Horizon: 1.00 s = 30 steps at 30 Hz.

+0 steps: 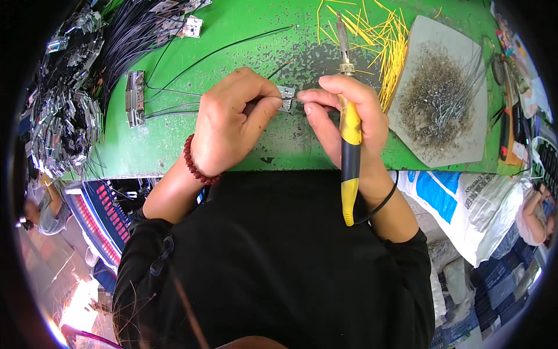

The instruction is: The person solders wires onto circuit boards using a soldering iron, then fits the wired component into a black plastic casing.

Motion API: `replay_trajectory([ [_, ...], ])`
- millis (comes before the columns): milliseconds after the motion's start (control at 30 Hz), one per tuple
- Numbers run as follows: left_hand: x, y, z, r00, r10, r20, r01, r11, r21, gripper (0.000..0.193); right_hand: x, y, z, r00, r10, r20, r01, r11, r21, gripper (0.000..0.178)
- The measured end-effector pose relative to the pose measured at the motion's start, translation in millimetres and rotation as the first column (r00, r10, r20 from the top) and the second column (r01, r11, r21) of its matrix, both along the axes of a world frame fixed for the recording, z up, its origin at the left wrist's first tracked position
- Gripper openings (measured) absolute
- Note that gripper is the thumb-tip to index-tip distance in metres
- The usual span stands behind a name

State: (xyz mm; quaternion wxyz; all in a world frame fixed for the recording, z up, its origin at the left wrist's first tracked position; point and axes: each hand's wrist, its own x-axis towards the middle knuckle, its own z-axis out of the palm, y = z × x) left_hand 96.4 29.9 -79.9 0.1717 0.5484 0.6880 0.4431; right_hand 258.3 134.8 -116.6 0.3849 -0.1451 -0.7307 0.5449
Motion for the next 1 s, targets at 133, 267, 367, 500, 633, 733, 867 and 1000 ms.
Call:
replay_trajectory([
  [133,-1.0,-0.2,0.3,0.999,-0.018,0.027,0.017,1.0,0.011,0.007,-1.4,-0.1,1.1,1.0,0.0,-0.029,-0.001,0.999,-0.047,0.045],
  [267,-0.9,-1.8,-6.6,0.998,-0.062,0.026,0.059,0.994,0.097,0.009,-3.6,0.6,0.7,0.999,0.018,-0.051,-0.021,0.998,-0.056,0.041],
  [367,3.8,-3.0,-7.0,0.995,-0.061,0.073,0.059,0.998,0.037,0.01,-6.7,-1.3,-1.3,0.999,0.0,-0.041,-0.003,0.997,-0.076,0.038],
  [500,1.6,-6.3,-6.5,0.999,-0.046,-0.014,0.046,0.999,-0.018,0.012,-1.2,5.5,3.4,0.998,-0.065,0.024,0.067,0.992,-0.108,0.03],
  [633,0.6,-1.0,-22.3,0.966,-0.069,-0.249,0.074,0.997,0.009,0.012,36.2,24.8,27.8,0.974,-0.091,0.208,0.139,0.962,-0.233,0.047],
  [733,1.5,4.9,-27.8,0.934,-0.071,-0.351,0.095,0.994,0.051,0.01,81.3,45.0,21.6,0.954,-0.228,0.197,0.253,0.961,-0.115,0.074],
  [867,2.1,17.8,-31.4,0.931,-0.027,-0.364,0.04,0.999,0.027,0.012,144.9,75.5,27.1,0.811,-0.582,-0.057,0.556,0.798,-0.232,0.049],
  [1000,8.2,18.9,-29.3,0.963,0.036,-0.266,-0.038,0.999,-0.003,0.012,189.4,94.5,29.6,0.769,-0.629,-0.11,0.575,0.757,-0.311,0.021],
])
